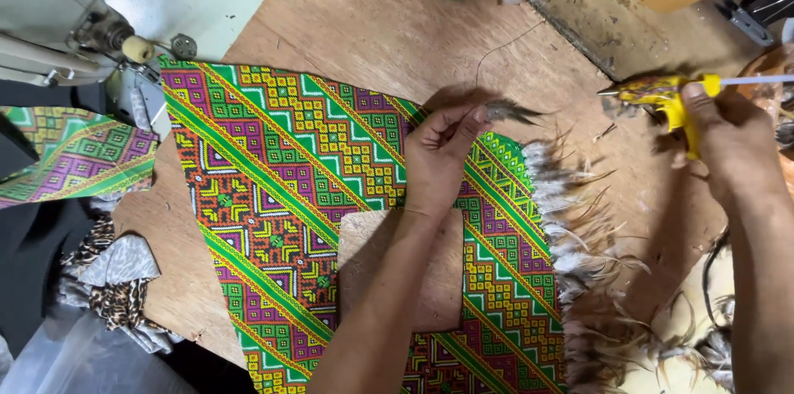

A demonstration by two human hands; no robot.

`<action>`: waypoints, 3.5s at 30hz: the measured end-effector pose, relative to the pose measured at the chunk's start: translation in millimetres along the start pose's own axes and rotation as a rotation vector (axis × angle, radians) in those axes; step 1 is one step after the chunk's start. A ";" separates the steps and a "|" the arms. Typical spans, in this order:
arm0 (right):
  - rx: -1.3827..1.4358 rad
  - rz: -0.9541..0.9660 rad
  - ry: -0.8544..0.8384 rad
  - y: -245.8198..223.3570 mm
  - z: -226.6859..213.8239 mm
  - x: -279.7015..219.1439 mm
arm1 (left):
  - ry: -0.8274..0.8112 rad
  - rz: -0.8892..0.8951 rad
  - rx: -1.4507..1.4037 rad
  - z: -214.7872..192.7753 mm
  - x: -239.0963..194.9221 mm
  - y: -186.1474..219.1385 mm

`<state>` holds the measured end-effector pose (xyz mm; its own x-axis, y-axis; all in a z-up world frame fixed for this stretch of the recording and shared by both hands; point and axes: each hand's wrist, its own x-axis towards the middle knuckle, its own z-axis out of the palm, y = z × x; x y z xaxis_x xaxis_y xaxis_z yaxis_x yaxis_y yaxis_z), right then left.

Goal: The person uses a hot glue gun to apply adhesive along the edge of a patterned fabric and presses a feather strip onto it. They repeat this process along the fabric edge, adjusting the feather strip and applying glue in sections.

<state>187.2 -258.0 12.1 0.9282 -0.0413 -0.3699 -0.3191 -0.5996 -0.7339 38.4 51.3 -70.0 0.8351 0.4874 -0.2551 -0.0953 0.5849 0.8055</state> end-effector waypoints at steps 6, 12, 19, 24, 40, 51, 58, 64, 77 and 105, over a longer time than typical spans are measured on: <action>-0.359 -0.365 0.093 -68.5 45.5 -86.6 | 0.027 -0.004 0.003 0.5 0.6 10.2; 0.268 -0.336 -0.252 -72.7 167.5 -96.1 | 0.034 0.054 -0.038 -4.8 6.2 -2.8; 0.406 -0.311 -0.220 -85.8 193.0 -82.9 | 0.051 0.051 -0.053 -0.4 3.8 8.0; 0.372 -0.281 -0.277 -87.1 162.4 -66.0 | -0.002 0.087 -0.118 2.9 2.4 7.5; -0.699 -0.101 -0.603 -112.2 122.4 -43.5 | -0.049 -0.004 -0.066 -1.7 -0.5 15.2; -0.738 -0.116 -0.559 -101.8 122.8 -47.2 | -0.083 0.049 -0.062 -3.1 -1.4 16.6; -0.647 -0.043 -0.617 -112.9 116.4 -55.0 | -0.079 0.040 -0.066 -2.7 -1.2 17.6; -0.695 -0.238 -0.642 -94.4 114.2 -41.0 | -0.086 0.051 -0.038 -2.2 -1.8 18.0; -0.708 -0.019 -0.607 -121.6 117.8 -60.6 | -0.101 0.054 -0.051 -1.2 -2.3 22.5; 0.006 0.017 -0.042 -0.5 2.4 -15.4 | -0.122 0.125 0.101 1.6 -2.2 24.4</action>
<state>172.6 -255.2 16.7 0.9135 -0.0176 -0.4064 -0.3363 -0.5947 -0.7302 35.1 63.5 -49.0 0.8802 0.4662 -0.0884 -0.1523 0.4540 0.8779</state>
